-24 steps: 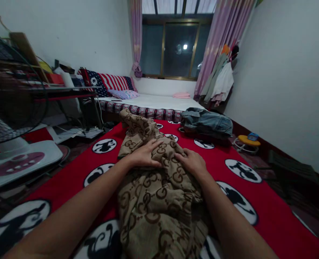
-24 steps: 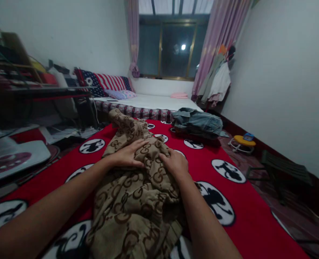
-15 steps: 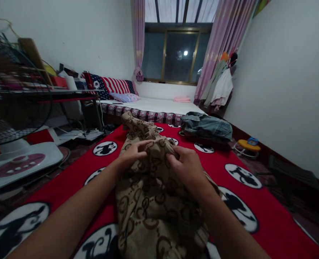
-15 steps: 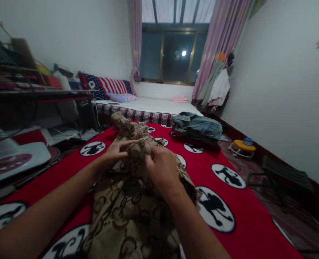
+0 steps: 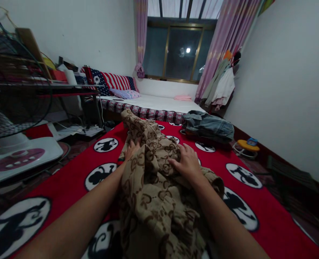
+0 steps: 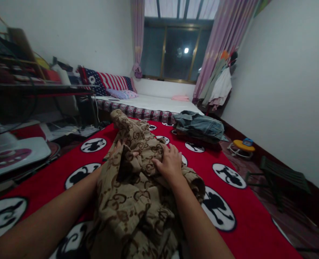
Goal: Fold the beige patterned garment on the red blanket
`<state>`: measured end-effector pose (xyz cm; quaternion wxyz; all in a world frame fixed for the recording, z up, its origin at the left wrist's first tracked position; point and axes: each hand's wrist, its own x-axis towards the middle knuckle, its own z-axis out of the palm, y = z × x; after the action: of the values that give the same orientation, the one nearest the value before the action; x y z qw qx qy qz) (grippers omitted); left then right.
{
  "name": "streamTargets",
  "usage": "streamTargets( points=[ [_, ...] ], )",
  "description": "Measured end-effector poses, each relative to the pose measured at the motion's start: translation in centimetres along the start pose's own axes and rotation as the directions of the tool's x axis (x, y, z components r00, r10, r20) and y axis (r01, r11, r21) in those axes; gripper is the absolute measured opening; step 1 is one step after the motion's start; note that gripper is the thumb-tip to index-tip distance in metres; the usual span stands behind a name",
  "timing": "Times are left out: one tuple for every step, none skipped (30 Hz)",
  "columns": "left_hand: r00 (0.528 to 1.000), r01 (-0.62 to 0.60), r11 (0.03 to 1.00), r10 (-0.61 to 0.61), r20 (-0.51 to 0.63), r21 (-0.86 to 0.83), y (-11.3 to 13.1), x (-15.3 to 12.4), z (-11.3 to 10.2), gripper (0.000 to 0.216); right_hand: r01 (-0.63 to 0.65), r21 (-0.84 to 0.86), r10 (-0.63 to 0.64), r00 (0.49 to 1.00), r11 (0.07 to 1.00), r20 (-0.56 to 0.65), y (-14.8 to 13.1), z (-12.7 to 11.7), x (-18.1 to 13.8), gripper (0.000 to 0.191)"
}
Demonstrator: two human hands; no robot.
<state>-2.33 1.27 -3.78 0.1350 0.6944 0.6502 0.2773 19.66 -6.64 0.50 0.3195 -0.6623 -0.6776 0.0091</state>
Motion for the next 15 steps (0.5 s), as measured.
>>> streamTargets(
  points=[
    [1.0,-0.008,1.0,0.008,-0.017,0.002,-0.2,0.1,0.0,0.084,-0.052,-0.109,0.057,0.998,0.993,0.037,1.1,0.6,0.2,0.075],
    [0.999,-0.008,1.0,0.008,-0.04,0.001,-0.3,0.2,0.0,0.085,-0.087,-0.171,0.101,0.992,0.981,0.079,2.0,1.0,0.2,0.081],
    [0.998,-0.009,1.0,0.009,-0.068,-0.001,-0.4,0.4,0.0,0.085,-0.102,-0.2,0.127,0.985,0.974,0.113,2.5,1.2,0.2,0.082],
    [0.996,-0.013,1.0,0.012,-0.093,-0.007,-0.4,0.5,0.0,0.085,-0.101,-0.208,0.131,0.982,0.973,0.134,2.7,1.3,0.1,0.08],
    [0.994,-0.019,1.0,0.017,-0.108,-0.013,-0.5,0.6,0.0,0.085,-0.098,-0.205,0.128,0.982,0.974,0.139,2.8,1.4,-0.1,0.076],
    [0.993,-0.025,0.999,0.022,-0.117,-0.023,-0.6,0.8,0.0,0.083,-0.105,-0.19,0.13,0.983,0.976,0.127,2.7,1.5,-0.2,0.071],
    [0.993,-0.033,0.999,0.028,-0.119,-0.042,-0.7,0.9,-0.1,0.081,-0.117,-0.148,0.134,0.985,0.982,0.106,2.5,1.5,-0.3,0.064],
    [0.992,-0.043,0.995,0.032,-0.122,-0.086,-0.9,1.0,-0.1,0.079,-0.134,-0.064,0.139,0.987,0.989,0.082,2.3,1.5,-0.3,0.057],
    [0.992,-0.053,0.987,0.034,-0.125,-0.149,-1.1,1.1,-0.3,0.076,-0.154,0.07,0.15,0.987,0.986,0.05,2.1,1.4,-0.2,0.051],
    [0.991,-0.065,0.973,0.036,-0.13,-0.223,-1.4,1.3,-0.4,0.072,-0.169,0.245,0.173,0.985,0.955,0.005,1.9,1.1,-0.1,0.047],
    [0.99,-0.078,0.95,0.036,-0.14,-0.302,-1.6,1.4,-0.5,0.067,-0.167,0.44,0.213,0.975,0.883,-0.057,1.8,0.6,0.2,0.045],
    [0.987,-0.09,0.924,0.034,-0.154,-0.372,-1.8,1.6,-0.7,0.061,-0.132,0.62,0.27,0.954,0.773,-0.133,1.8,-0.2,0.5,0.044],
    [0.984,-0.101,0.904,0.029,-0.177,-0.415,-2.0,1.8,-0.7,0.055,-0.065,0.753,0.344,0.913,0.655,-0.221,1.9,-1.4,0.9,0.043],
    [0.979,-0.108,0.884,0.016,-0.202,-0.456,-2.1,1.9,-0.8,0.049,0.026,0.817,0.407,0.858,0.576,-0.314,2.0,-2.9,1.3,0.042],
    [0.981,-0.104,0.85,0.002,-0.195,-0.516,-2.2,2.1,-0.8,0.047,0.133,0.84,0.47,0.778,0.526,-0.417,2.1,-4.7,1.6,0.039]
  ],
)
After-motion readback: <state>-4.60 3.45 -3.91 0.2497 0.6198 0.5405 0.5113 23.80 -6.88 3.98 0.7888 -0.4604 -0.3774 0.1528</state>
